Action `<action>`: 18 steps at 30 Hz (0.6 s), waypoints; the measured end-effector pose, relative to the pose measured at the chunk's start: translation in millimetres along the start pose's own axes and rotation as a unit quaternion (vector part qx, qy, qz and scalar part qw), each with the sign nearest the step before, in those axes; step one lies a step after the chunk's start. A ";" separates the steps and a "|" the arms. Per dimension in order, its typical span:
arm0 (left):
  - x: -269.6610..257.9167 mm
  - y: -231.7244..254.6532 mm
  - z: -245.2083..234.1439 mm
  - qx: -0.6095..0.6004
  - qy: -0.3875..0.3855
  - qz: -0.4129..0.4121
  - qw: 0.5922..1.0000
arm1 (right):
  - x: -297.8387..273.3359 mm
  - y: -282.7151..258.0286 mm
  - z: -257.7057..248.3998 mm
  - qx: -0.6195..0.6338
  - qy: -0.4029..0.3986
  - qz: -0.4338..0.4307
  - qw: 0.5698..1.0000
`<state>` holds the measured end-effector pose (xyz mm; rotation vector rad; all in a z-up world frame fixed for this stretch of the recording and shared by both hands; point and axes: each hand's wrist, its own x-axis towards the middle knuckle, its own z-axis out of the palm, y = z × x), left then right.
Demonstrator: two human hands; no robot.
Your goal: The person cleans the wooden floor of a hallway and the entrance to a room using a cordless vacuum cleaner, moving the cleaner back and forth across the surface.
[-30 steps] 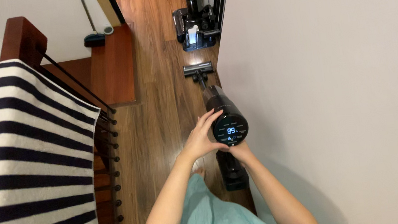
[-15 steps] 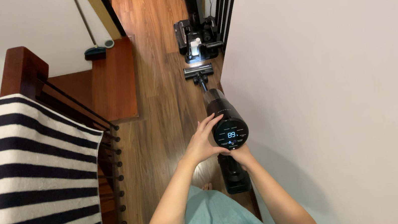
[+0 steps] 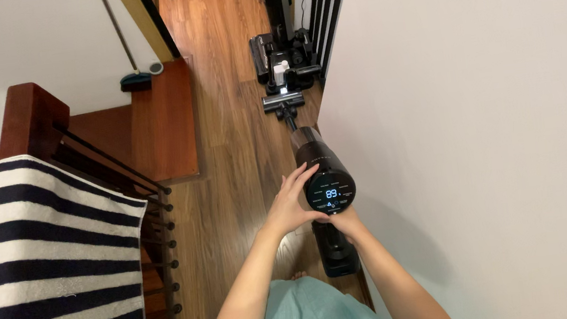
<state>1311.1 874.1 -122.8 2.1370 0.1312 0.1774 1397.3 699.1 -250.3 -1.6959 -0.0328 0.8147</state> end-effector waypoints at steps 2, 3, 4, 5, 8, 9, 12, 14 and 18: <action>-0.4 -2.3 -2.6 -0.004 0.000 0.000 1.000 | -0.5 -1.1 2.0 0.030 -0.019 -0.001 0.999; 1.3 -3.0 -5.1 -0.004 0.002 0.002 1.000 | 1.0 -3.8 3.1 0.044 -0.028 -0.004 0.999; 2.3 -2.9 -6.7 -0.003 0.003 0.003 1.000 | 0.9 -6.1 3.9 0.038 -0.023 -0.006 0.999; 2.2 -2.6 -7.5 -0.002 0.003 0.004 1.000 | -0.4 -7.7 4.9 0.031 -0.018 -0.007 0.999; -0.6 -2.1 -8.8 -0.010 0.009 0.010 1.000 | -5.1 -11.1 8.7 0.028 -0.010 0.001 1.000; -1.5 -1.6 -9.2 -0.014 0.012 0.014 1.000 | -6.2 -12.6 9.5 0.030 -0.009 0.004 1.000; -8.4 2.3 -10.7 -0.021 0.020 0.012 0.999 | -13.1 -12.5 11.0 0.001 -0.001 -0.021 1.000; -13.1 5.7 -12.8 -0.013 0.022 0.022 0.999 | -16.3 -7.2 9.6 -0.017 -0.001 -0.033 0.999; -34.0 16.4 -12.4 -0.011 0.039 0.042 0.998 | -28.0 16.5 4.4 -0.038 -0.003 -0.049 0.998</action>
